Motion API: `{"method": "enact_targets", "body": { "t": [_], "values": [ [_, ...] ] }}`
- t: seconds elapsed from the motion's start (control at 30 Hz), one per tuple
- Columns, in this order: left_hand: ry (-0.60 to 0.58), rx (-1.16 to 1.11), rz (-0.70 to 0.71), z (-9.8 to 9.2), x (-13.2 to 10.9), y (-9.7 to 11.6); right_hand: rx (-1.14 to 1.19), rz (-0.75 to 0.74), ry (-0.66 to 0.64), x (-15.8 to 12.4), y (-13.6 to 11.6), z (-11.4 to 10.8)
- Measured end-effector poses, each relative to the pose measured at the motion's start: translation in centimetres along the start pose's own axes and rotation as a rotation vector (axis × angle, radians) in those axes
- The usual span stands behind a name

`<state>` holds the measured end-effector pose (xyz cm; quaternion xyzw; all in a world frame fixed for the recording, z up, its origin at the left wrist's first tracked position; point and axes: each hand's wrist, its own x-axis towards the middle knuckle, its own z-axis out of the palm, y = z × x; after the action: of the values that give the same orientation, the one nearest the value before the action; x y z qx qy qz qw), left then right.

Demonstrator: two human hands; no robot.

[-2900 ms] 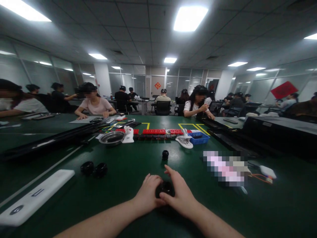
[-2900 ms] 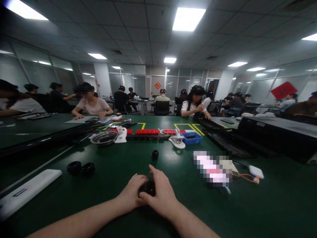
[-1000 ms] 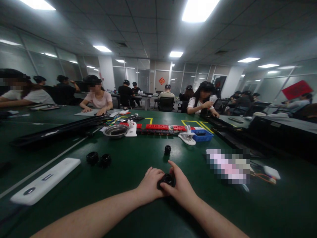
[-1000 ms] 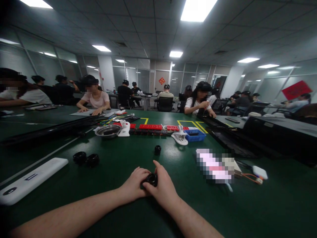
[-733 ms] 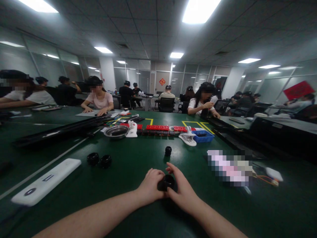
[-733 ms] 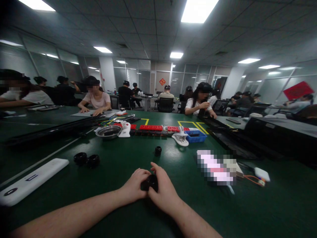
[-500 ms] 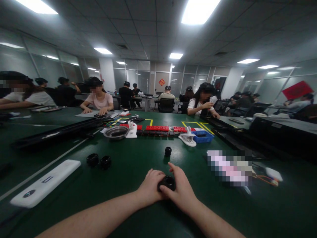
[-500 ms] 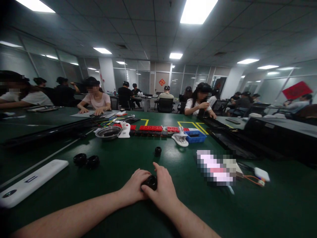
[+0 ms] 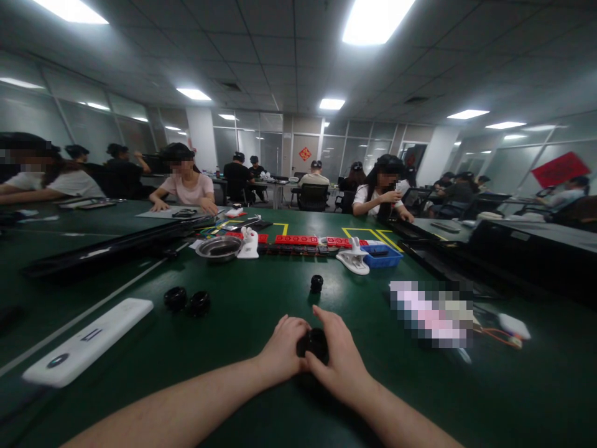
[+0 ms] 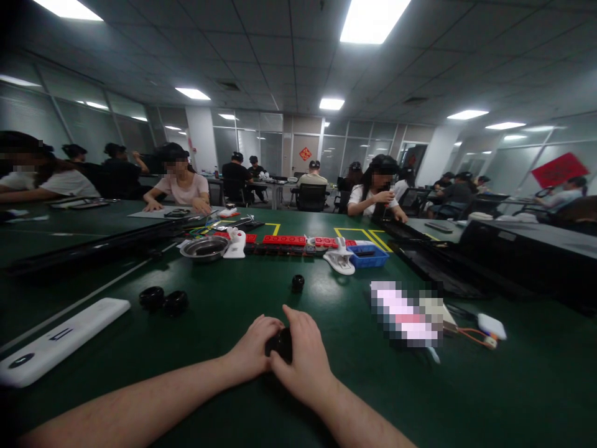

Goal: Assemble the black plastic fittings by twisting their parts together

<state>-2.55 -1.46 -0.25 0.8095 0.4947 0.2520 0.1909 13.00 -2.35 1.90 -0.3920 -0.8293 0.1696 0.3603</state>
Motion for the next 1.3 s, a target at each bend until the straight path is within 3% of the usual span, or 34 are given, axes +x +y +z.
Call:
{"method": "enact_targets", "body": {
  "t": [0.17, 0.37, 0.6, 0.9, 1.03, 1.17, 1.3],
  "values": [
    [-0.008, 0.001, 0.009, -0.2, -0.1, 0.2, -0.009, 0.123, 0.004, 0.3, 0.7, 0.4],
    [0.001, -0.01, -0.011, 0.0, 0.0, 0.0, 0.117, -0.015, -0.057, 0.0, 1.1, 0.4],
    [-0.014, -0.001, 0.008, -0.1, -0.1, 0.0, 0.076, 0.12, -0.024, 0.2, 1.0, 0.5],
    [-0.028, 0.013, -0.013, -0.1, 0.0, 0.2, 0.117, 0.011, -0.071, -0.1, 1.0, 0.1],
    [-0.032, 0.014, 0.006, 0.0, 0.0, -0.1, 0.059, 0.132, 0.01, 0.1, 0.9, 0.0],
    [-0.013, 0.017, 0.025, 0.0, 0.0, -0.1, 0.102, 0.21, -0.003, 0.3, 1.2, 0.5],
    [-0.009, 0.017, 0.007, -0.1, 0.0, 0.2, 0.208, 0.094, -0.025, 0.1, 1.4, 0.6]
  ]
}}
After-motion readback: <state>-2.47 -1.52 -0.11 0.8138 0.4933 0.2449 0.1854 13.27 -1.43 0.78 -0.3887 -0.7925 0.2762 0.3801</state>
